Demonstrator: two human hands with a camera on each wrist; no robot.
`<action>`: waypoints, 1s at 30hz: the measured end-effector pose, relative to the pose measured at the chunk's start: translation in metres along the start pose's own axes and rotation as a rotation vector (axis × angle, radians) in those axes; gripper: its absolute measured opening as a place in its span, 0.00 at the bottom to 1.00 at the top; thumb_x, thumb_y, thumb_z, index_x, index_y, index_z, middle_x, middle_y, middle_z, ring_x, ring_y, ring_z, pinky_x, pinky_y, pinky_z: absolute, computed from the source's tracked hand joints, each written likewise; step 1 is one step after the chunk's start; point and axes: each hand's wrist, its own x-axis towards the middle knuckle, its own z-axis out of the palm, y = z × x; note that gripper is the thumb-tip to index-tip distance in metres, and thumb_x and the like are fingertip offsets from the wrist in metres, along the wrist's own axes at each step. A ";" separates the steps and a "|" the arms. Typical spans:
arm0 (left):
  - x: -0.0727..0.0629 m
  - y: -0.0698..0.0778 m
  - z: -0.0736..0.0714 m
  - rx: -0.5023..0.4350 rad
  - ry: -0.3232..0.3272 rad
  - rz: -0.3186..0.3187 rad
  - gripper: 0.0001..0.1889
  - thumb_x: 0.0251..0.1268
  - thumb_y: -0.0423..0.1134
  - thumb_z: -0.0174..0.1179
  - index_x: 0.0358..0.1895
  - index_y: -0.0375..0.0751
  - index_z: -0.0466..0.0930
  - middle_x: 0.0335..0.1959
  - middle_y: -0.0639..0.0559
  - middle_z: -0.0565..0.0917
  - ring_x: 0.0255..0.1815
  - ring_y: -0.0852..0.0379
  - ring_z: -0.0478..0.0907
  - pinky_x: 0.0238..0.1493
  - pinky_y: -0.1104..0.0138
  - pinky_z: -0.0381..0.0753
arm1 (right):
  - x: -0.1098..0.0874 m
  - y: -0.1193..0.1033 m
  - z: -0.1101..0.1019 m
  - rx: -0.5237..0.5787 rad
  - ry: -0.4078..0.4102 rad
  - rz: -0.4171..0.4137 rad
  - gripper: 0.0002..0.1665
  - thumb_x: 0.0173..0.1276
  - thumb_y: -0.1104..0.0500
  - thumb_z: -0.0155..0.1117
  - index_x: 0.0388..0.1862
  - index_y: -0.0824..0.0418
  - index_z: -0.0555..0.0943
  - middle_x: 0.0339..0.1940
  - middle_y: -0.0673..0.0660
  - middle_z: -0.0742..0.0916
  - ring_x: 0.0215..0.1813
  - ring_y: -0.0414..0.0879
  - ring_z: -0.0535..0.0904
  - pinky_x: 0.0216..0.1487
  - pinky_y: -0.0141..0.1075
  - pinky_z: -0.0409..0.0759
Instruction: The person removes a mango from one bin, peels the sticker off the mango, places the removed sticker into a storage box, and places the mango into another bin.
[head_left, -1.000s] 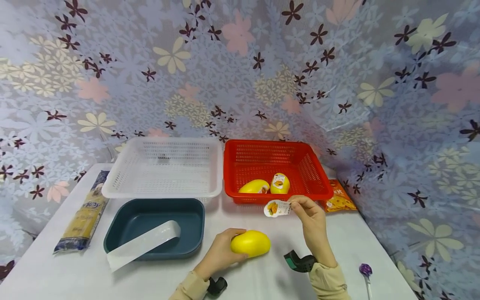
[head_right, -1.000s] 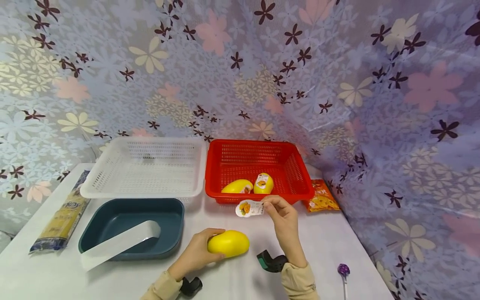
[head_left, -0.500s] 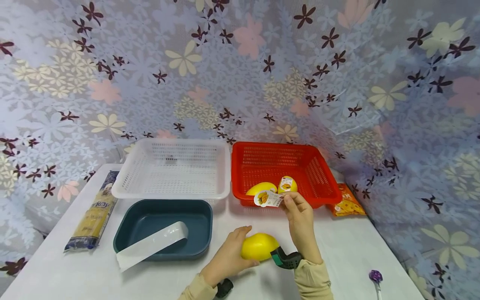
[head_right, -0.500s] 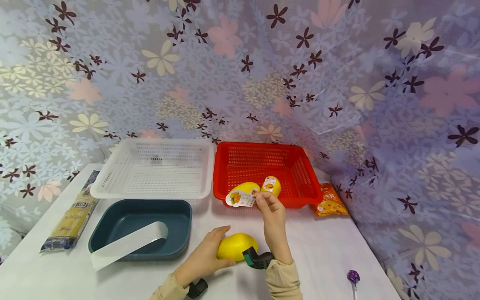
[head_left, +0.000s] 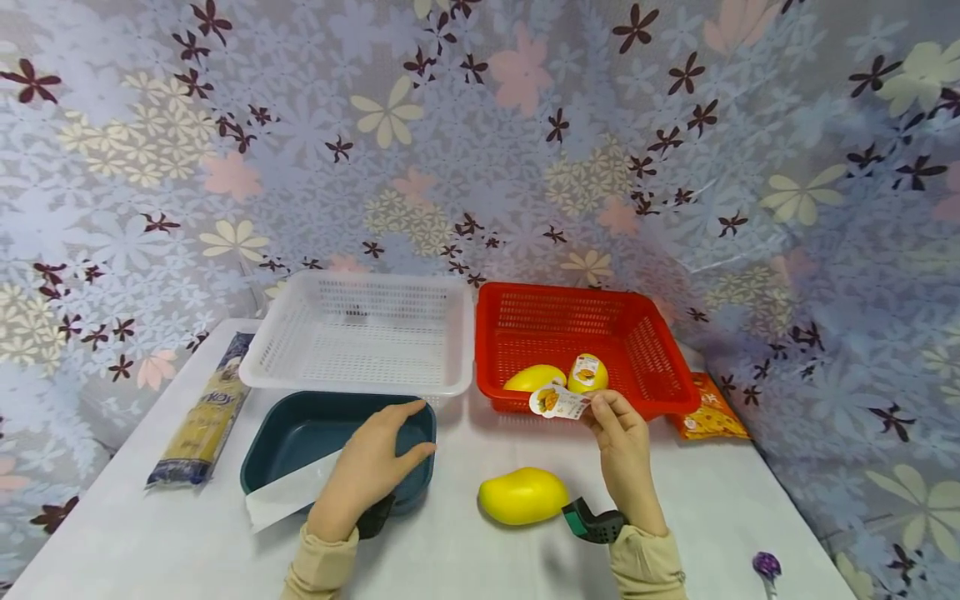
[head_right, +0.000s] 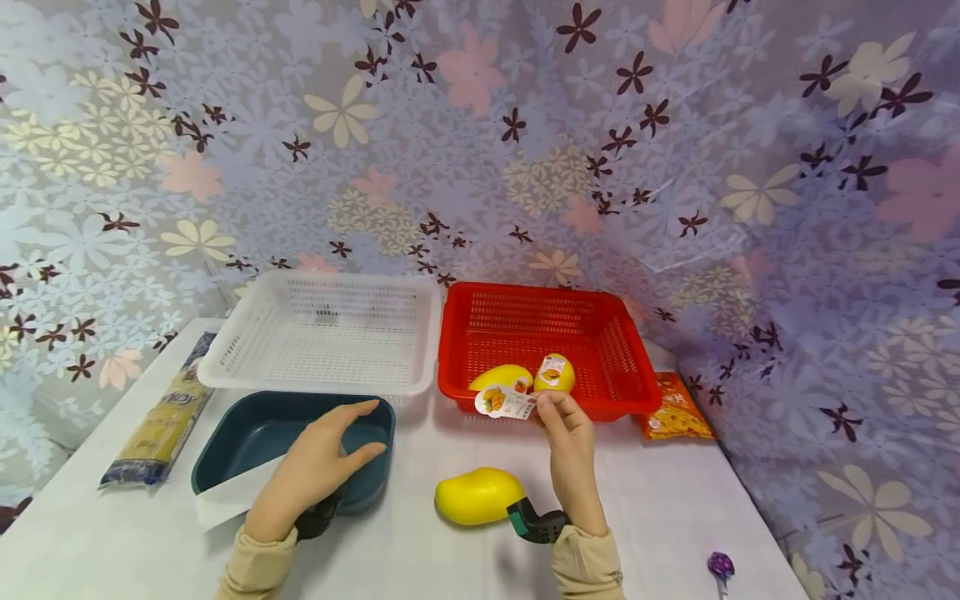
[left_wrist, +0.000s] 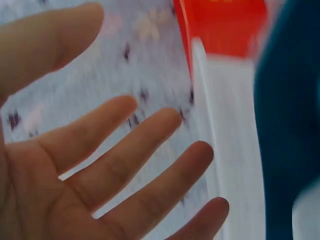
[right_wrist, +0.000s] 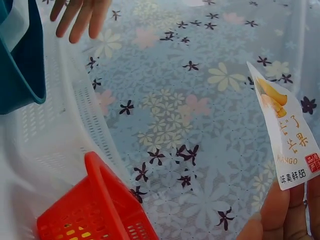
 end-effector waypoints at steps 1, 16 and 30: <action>0.000 -0.005 -0.005 0.012 0.008 -0.015 0.32 0.59 0.47 0.67 0.66 0.43 0.72 0.63 0.45 0.77 0.64 0.43 0.74 0.63 0.48 0.73 | 0.000 0.001 0.001 -0.001 -0.001 0.005 0.12 0.76 0.60 0.50 0.33 0.53 0.79 0.38 0.44 0.82 0.41 0.37 0.77 0.50 0.26 0.78; 0.003 -0.048 -0.018 0.131 -0.095 -0.239 0.25 0.60 0.47 0.65 0.61 0.43 0.77 0.55 0.44 0.84 0.47 0.45 0.83 0.41 0.49 0.81 | -0.017 0.035 0.047 -0.120 -0.216 0.201 0.07 0.75 0.58 0.52 0.38 0.55 0.78 0.37 0.45 0.82 0.41 0.39 0.79 0.49 0.28 0.79; 0.006 -0.053 -0.011 0.108 -0.132 -0.270 0.25 0.50 0.33 0.67 0.56 0.46 0.81 0.48 0.42 0.86 0.31 0.55 0.77 0.27 0.62 0.74 | -0.025 0.046 0.065 -0.181 -0.316 0.220 0.16 0.72 0.61 0.55 0.49 0.75 0.73 0.37 0.47 0.82 0.39 0.41 0.78 0.48 0.29 0.79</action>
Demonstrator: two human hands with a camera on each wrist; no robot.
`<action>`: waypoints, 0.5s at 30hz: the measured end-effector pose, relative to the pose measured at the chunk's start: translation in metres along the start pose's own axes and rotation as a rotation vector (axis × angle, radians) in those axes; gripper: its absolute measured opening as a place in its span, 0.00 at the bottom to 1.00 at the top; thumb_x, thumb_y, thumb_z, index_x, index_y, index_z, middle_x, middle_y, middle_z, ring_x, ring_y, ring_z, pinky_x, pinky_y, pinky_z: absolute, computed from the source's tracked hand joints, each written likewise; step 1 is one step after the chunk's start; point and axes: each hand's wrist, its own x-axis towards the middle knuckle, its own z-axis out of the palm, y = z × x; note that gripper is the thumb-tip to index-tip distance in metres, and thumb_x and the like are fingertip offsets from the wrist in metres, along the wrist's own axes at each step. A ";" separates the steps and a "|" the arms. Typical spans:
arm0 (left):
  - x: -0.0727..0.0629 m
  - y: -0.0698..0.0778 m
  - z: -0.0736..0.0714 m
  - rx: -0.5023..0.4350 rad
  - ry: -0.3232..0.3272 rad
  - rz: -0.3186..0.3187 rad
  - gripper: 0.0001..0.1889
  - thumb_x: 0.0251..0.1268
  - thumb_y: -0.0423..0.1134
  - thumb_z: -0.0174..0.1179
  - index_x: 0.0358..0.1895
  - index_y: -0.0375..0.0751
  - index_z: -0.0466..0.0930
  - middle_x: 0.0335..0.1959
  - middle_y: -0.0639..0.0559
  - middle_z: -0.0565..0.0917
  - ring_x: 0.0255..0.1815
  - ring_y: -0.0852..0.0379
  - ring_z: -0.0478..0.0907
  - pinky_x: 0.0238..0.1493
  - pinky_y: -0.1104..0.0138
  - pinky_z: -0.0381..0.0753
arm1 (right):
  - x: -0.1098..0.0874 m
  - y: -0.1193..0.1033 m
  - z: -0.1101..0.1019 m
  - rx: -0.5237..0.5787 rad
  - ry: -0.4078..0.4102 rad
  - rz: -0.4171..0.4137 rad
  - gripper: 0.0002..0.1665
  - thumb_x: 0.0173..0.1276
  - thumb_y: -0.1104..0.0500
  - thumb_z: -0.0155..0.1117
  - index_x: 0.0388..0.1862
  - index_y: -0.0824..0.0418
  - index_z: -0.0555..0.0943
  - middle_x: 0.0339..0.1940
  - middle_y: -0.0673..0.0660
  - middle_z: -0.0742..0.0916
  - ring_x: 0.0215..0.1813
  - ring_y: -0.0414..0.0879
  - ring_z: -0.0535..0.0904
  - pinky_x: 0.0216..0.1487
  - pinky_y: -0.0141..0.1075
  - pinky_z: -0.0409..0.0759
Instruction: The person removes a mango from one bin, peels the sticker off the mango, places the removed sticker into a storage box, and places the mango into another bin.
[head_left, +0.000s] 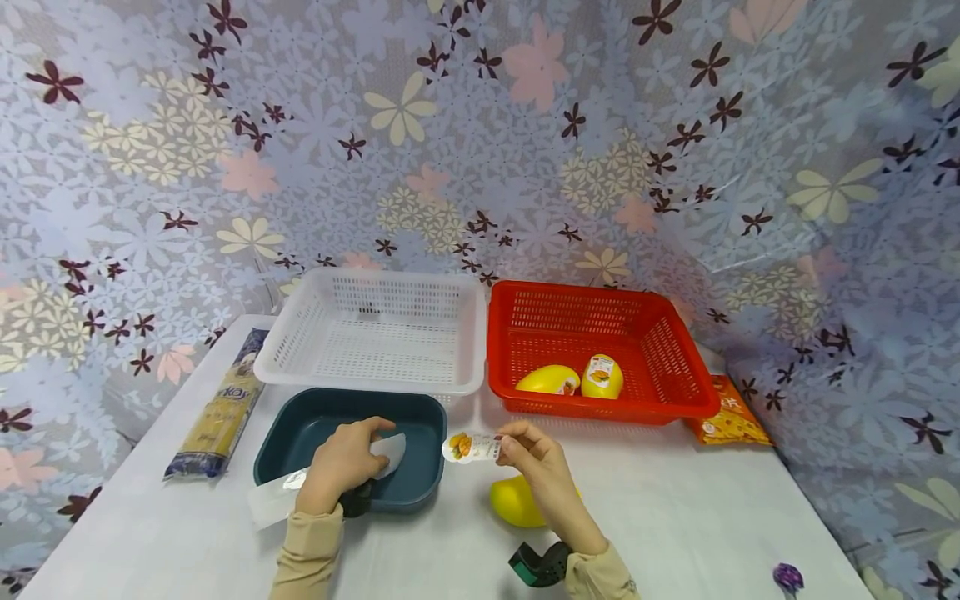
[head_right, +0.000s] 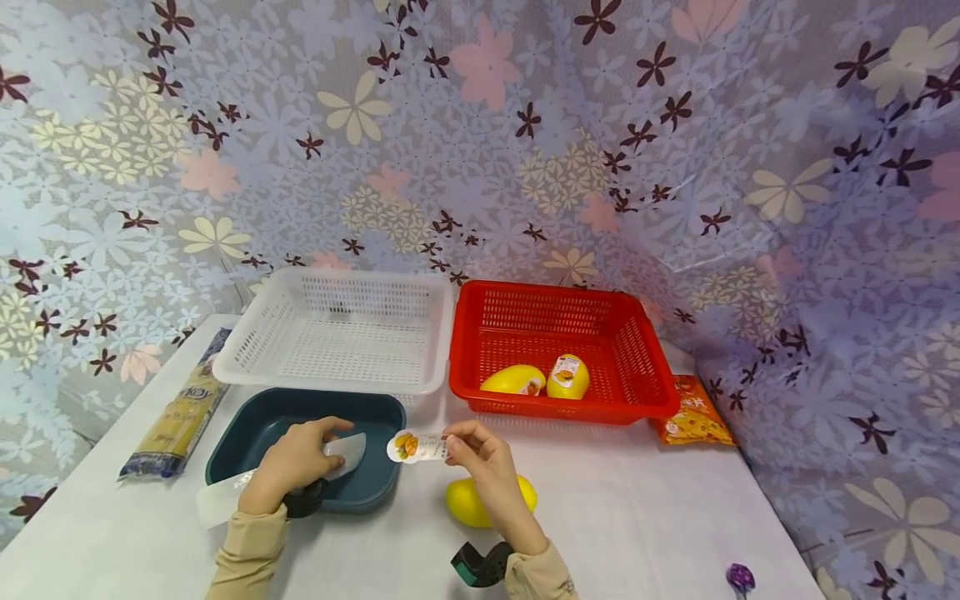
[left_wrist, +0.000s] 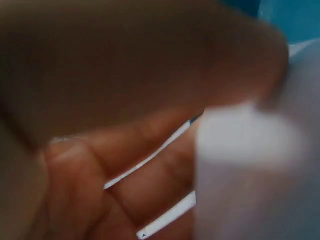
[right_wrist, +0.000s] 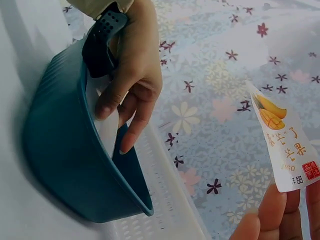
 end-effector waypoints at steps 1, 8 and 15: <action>0.000 0.000 0.000 -0.014 0.009 0.004 0.25 0.50 0.32 0.66 0.56 0.46 0.81 0.48 0.42 0.86 0.28 0.55 0.76 0.25 0.63 0.71 | 0.000 0.000 0.000 0.003 0.001 -0.001 0.16 0.72 0.61 0.55 0.49 0.75 0.72 0.37 0.47 0.82 0.40 0.41 0.79 0.48 0.29 0.79; -0.004 0.012 -0.005 -0.106 0.131 0.095 0.23 0.55 0.28 0.62 0.54 0.51 0.82 0.49 0.46 0.86 0.25 0.57 0.70 0.24 0.67 0.66 | 0.000 -0.001 -0.001 0.040 0.011 0.001 0.09 0.68 0.64 0.60 0.46 0.65 0.75 0.39 0.48 0.82 0.42 0.42 0.79 0.48 0.29 0.80; -0.016 0.042 -0.005 -0.325 0.186 0.266 0.23 0.56 0.24 0.62 0.53 0.50 0.83 0.50 0.48 0.86 0.26 0.61 0.71 0.35 0.68 0.75 | -0.001 0.000 -0.001 0.049 -0.025 -0.091 0.09 0.66 0.66 0.62 0.41 0.54 0.78 0.38 0.46 0.81 0.40 0.38 0.78 0.46 0.26 0.81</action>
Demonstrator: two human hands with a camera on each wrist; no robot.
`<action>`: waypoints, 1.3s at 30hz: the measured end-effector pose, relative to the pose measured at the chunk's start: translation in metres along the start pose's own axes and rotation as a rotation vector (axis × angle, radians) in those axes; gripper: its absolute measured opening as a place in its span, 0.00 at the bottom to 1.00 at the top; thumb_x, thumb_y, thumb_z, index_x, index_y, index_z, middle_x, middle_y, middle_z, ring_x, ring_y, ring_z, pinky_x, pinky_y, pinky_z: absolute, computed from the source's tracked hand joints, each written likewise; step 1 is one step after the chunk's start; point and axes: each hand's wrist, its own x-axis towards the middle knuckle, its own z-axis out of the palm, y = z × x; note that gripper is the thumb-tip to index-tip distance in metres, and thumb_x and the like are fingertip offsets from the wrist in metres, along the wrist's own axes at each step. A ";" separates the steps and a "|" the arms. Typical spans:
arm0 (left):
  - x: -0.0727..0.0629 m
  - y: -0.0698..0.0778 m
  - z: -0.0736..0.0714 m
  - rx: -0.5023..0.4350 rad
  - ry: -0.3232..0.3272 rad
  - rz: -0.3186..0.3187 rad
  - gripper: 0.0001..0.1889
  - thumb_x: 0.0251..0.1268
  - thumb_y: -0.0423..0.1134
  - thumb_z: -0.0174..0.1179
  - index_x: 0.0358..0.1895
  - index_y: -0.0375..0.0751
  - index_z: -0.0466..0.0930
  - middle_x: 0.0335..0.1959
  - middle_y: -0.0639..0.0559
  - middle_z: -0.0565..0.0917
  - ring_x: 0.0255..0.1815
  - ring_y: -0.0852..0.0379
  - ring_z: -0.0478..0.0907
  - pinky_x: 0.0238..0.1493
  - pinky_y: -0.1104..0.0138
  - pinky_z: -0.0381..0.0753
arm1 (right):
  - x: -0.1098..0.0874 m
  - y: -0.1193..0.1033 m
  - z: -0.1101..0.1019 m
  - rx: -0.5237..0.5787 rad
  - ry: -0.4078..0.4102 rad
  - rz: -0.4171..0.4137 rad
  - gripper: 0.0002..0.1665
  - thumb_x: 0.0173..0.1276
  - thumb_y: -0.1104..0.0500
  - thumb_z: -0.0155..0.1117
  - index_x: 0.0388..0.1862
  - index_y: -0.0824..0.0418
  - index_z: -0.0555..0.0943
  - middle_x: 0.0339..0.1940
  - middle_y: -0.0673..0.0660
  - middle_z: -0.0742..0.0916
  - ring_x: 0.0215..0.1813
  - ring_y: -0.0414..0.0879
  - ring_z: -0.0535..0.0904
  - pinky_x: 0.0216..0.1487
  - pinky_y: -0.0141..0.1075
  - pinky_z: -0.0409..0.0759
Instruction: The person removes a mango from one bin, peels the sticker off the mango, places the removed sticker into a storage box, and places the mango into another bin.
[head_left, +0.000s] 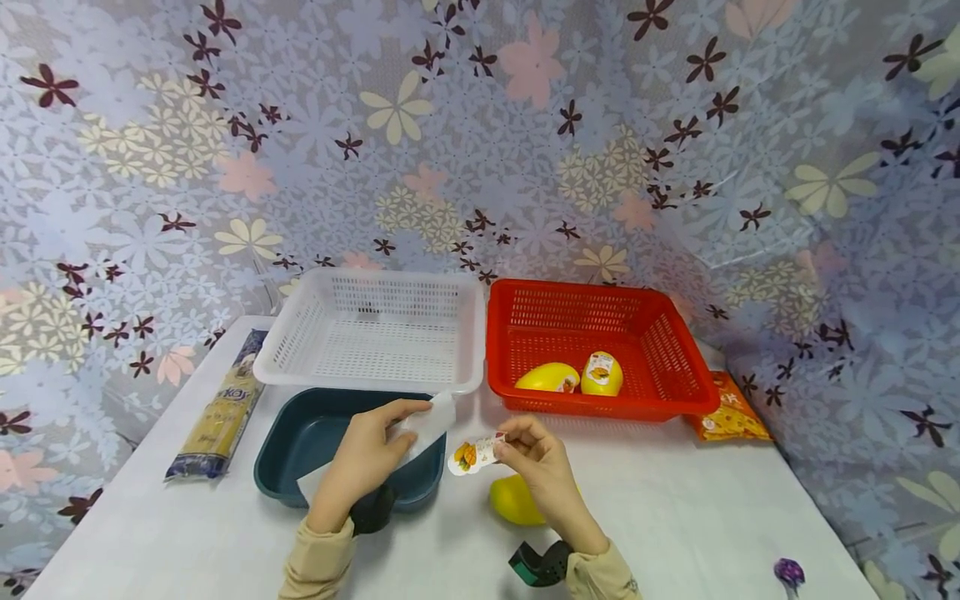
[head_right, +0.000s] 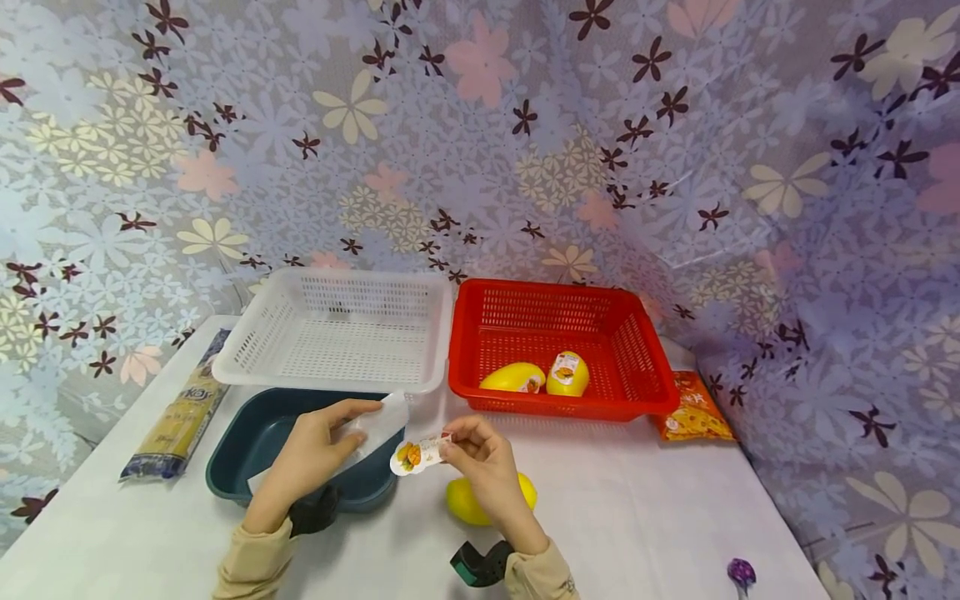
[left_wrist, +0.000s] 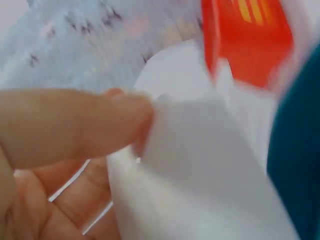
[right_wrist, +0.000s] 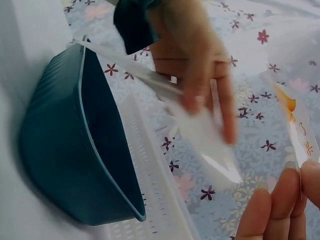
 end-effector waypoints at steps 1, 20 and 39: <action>-0.001 0.004 0.003 -0.030 -0.006 0.024 0.23 0.56 0.23 0.61 0.52 0.50 0.84 0.51 0.48 0.86 0.29 0.62 0.72 0.39 0.66 0.78 | 0.000 0.000 0.000 -0.010 -0.002 -0.019 0.09 0.65 0.67 0.63 0.42 0.57 0.78 0.38 0.46 0.81 0.39 0.38 0.78 0.46 0.26 0.81; -0.006 0.026 0.024 -0.116 -0.246 0.130 0.28 0.62 0.21 0.47 0.63 0.49 0.75 0.48 0.40 0.84 0.11 0.69 0.52 0.18 0.76 0.58 | -0.002 -0.005 0.002 -0.263 0.053 -0.160 0.52 0.60 0.68 0.68 0.78 0.50 0.53 0.32 0.62 0.84 0.31 0.38 0.79 0.38 0.27 0.80; -0.007 0.031 0.026 -0.018 -0.243 0.161 0.27 0.60 0.20 0.46 0.60 0.46 0.77 0.46 0.43 0.85 0.15 0.67 0.53 0.21 0.75 0.59 | 0.000 -0.002 0.004 -0.374 0.132 -0.155 0.47 0.58 0.66 0.71 0.73 0.52 0.61 0.29 0.57 0.84 0.30 0.38 0.77 0.35 0.26 0.77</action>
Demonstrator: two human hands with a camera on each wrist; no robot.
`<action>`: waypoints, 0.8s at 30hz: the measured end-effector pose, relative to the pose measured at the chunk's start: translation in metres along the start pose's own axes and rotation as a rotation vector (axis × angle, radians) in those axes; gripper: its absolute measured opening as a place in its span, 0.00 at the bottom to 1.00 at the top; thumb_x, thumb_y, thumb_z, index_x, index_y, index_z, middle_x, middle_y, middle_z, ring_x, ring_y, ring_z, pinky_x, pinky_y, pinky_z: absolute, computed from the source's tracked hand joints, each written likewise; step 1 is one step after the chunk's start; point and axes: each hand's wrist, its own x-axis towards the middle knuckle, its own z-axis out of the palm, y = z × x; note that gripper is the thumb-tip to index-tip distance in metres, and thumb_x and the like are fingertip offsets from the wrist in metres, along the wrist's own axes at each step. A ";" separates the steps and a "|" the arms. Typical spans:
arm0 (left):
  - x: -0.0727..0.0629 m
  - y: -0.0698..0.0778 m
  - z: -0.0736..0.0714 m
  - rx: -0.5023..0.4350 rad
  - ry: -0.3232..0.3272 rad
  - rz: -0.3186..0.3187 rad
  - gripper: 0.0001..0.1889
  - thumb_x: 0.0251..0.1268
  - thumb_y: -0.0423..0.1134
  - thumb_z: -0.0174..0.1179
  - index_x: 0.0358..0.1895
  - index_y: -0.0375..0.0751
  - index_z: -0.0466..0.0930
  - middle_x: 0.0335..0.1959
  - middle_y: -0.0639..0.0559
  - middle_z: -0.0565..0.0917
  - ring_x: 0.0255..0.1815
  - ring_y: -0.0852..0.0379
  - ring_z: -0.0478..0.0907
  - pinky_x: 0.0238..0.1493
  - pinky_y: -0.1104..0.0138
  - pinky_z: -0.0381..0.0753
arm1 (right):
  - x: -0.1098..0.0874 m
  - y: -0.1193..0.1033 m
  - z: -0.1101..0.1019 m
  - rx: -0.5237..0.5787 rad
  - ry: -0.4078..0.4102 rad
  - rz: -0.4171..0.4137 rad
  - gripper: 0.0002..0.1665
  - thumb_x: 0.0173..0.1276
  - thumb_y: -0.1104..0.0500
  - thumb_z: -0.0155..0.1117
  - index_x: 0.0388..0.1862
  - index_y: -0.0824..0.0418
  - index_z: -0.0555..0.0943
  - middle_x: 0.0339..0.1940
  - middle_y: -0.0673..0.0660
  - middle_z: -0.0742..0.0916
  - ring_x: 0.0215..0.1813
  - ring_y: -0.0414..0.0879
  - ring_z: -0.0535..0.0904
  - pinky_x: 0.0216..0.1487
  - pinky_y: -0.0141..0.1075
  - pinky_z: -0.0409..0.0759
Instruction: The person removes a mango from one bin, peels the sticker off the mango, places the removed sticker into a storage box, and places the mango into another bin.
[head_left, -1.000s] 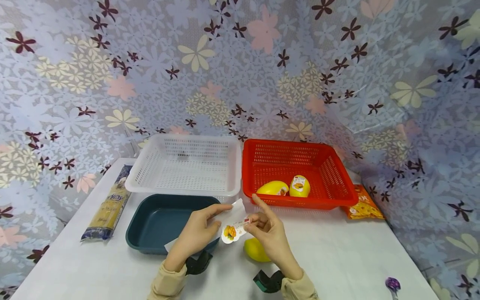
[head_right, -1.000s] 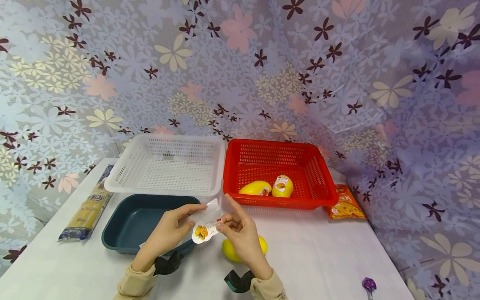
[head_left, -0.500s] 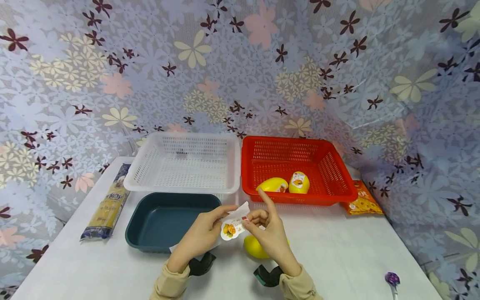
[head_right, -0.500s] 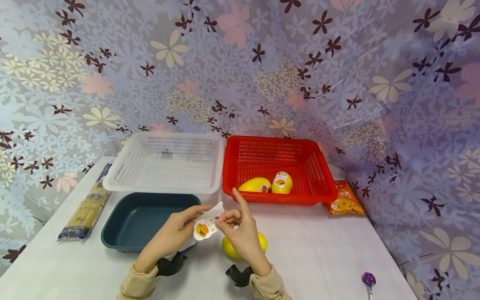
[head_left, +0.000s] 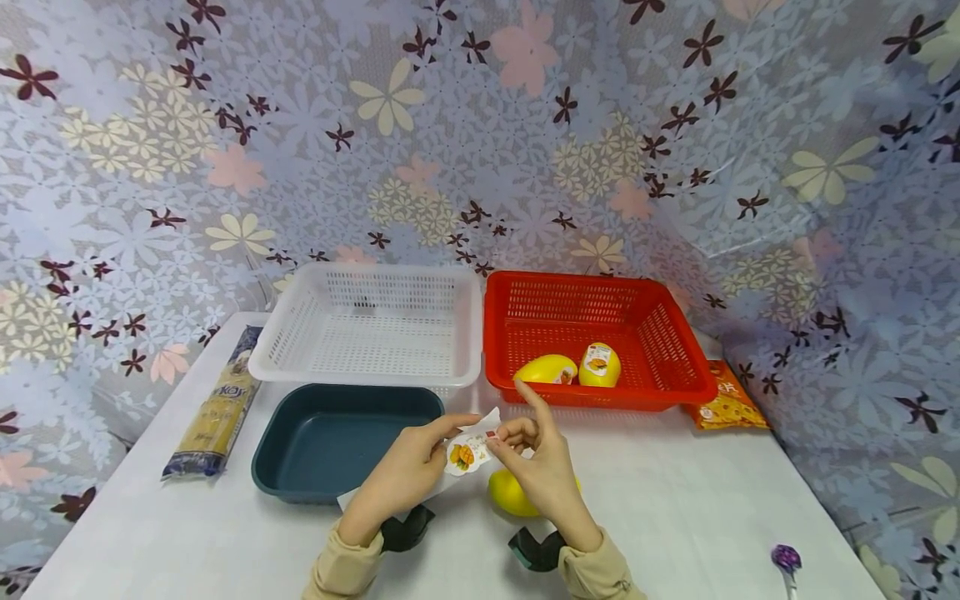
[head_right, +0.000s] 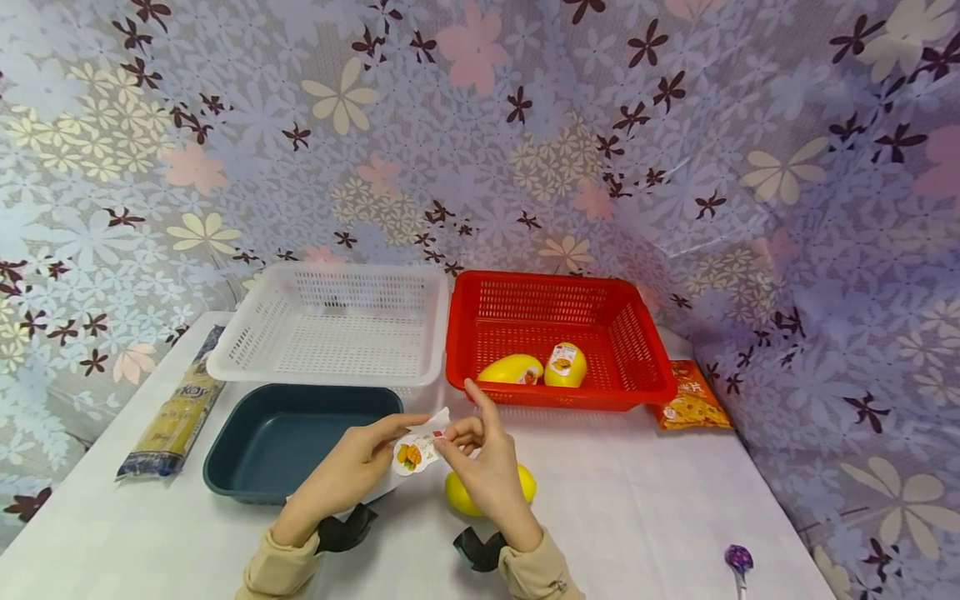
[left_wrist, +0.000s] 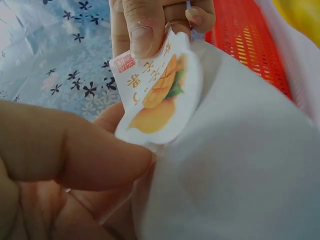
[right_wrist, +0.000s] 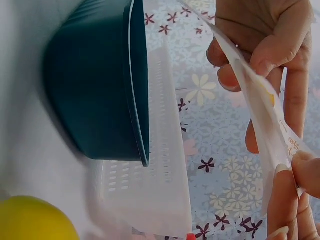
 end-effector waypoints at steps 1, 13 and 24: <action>0.000 0.000 0.000 0.002 -0.002 -0.001 0.27 0.60 0.20 0.46 0.60 0.46 0.77 0.46 0.43 0.85 0.15 0.67 0.53 0.21 0.75 0.59 | 0.000 0.000 0.000 -0.008 0.004 0.001 0.47 0.58 0.66 0.72 0.73 0.51 0.61 0.29 0.56 0.84 0.30 0.38 0.77 0.35 0.26 0.77; 0.002 -0.003 0.003 0.004 0.001 -0.008 0.27 0.60 0.20 0.48 0.59 0.47 0.77 0.43 0.45 0.85 0.14 0.67 0.53 0.20 0.76 0.57 | 0.002 0.000 0.000 -0.077 0.040 -0.020 0.45 0.57 0.66 0.72 0.71 0.49 0.65 0.28 0.52 0.85 0.31 0.38 0.77 0.36 0.26 0.76; 0.002 -0.002 0.004 0.003 0.001 -0.023 0.27 0.59 0.21 0.48 0.59 0.47 0.78 0.43 0.46 0.85 0.14 0.66 0.53 0.19 0.76 0.57 | 0.003 0.003 0.000 -0.103 0.059 -0.048 0.44 0.57 0.66 0.72 0.71 0.51 0.66 0.28 0.51 0.85 0.31 0.38 0.76 0.37 0.28 0.77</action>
